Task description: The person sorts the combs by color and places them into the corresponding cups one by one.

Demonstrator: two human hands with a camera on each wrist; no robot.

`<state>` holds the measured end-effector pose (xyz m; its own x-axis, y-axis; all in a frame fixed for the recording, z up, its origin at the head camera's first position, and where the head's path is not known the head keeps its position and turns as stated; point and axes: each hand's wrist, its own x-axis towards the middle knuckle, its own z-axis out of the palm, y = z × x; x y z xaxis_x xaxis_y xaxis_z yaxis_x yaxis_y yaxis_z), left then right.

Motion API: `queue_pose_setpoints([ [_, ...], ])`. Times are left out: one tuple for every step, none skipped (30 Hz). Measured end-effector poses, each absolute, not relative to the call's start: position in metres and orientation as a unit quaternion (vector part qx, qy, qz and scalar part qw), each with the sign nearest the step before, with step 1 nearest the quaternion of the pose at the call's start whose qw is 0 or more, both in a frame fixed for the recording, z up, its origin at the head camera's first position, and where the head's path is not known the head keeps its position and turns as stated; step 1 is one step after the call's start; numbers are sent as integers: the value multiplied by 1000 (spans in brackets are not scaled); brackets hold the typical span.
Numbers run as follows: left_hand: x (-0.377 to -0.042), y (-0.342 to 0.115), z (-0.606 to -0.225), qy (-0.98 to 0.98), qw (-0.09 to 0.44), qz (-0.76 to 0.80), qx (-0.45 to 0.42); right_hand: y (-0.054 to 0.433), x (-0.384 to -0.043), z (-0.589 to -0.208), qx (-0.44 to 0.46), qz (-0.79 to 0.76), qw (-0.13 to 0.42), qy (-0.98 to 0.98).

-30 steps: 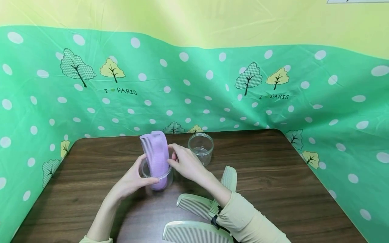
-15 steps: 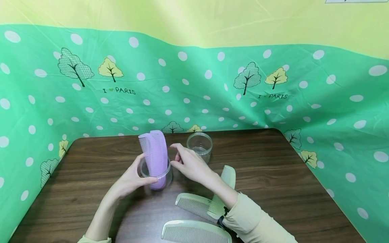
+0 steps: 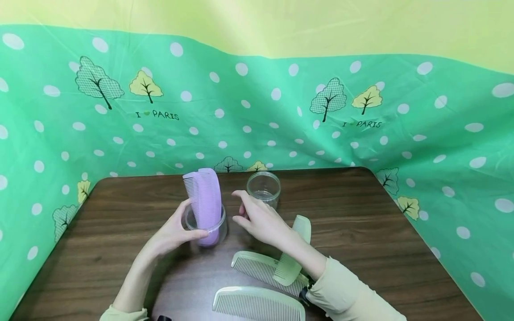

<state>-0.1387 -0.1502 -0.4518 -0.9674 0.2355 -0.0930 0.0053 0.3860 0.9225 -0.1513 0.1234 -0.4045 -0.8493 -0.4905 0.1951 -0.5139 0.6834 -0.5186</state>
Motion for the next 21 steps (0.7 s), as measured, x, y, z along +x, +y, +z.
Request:
queue_pose_setpoints([
  [-139,-150,-452,827,106,548,73,125,-149,-405,272,286,19,-919],
  [-138,-150,-453,828,108,546,72,127,-148,-405,271,284,17,-919],
  [-139,-151,-453,829,108,544,72,128,-146,-405,270,283,14,-920],
  [-139,-151,-453,829,109,544,71,129,-145,-405,269,283,11,-921],
  [-139,-151,-452,829,110,543,71,130,-143,-405,270,281,8,-921],
  [-139,-151,-451,828,110,545,70,131,-142,-405,271,281,5,-921],
  [-139,-151,-450,829,109,544,71,131,-141,-404,271,278,2,-922],
  [-140,-152,-450,829,109,544,72,132,-140,-403,273,276,0,-922],
  [-141,-152,-449,828,108,546,73,133,-139,-403,274,272,-3,-923],
  [-141,-152,-449,827,108,547,74,134,-137,-402,276,267,-4,-923],
  [-142,-152,-448,827,108,546,74,134,-136,-402,278,261,-6,-925],
  [-142,-152,-449,828,108,545,75,135,-134,-401,279,256,-8,-926],
  [-142,-153,-449,829,109,544,75,136,-132,-400,281,249,-11,-927],
  [-142,-152,-449,829,111,544,74,137,-131,-400,284,244,-13,-927],
  [-142,-152,-449,829,112,544,73,137,-129,-400,286,239,-16,-928],
  [-142,-153,-449,830,113,541,72,138,-127,-400,289,235,-18,-928],
  [-142,-153,-449,831,114,539,71,139,-125,-399,290,233,-21,-928],
  [-142,-153,-449,831,114,539,71,139,-124,-399,292,232,-25,-927],
  [-142,-153,-449,832,115,538,72,139,-122,-398,293,231,-28,-927],
  [-142,-153,-449,831,115,539,71,140,-121,-398,294,231,-32,-927],
  [-143,-153,-449,831,115,539,72,140,-120,-397,295,231,-35,-927],
])
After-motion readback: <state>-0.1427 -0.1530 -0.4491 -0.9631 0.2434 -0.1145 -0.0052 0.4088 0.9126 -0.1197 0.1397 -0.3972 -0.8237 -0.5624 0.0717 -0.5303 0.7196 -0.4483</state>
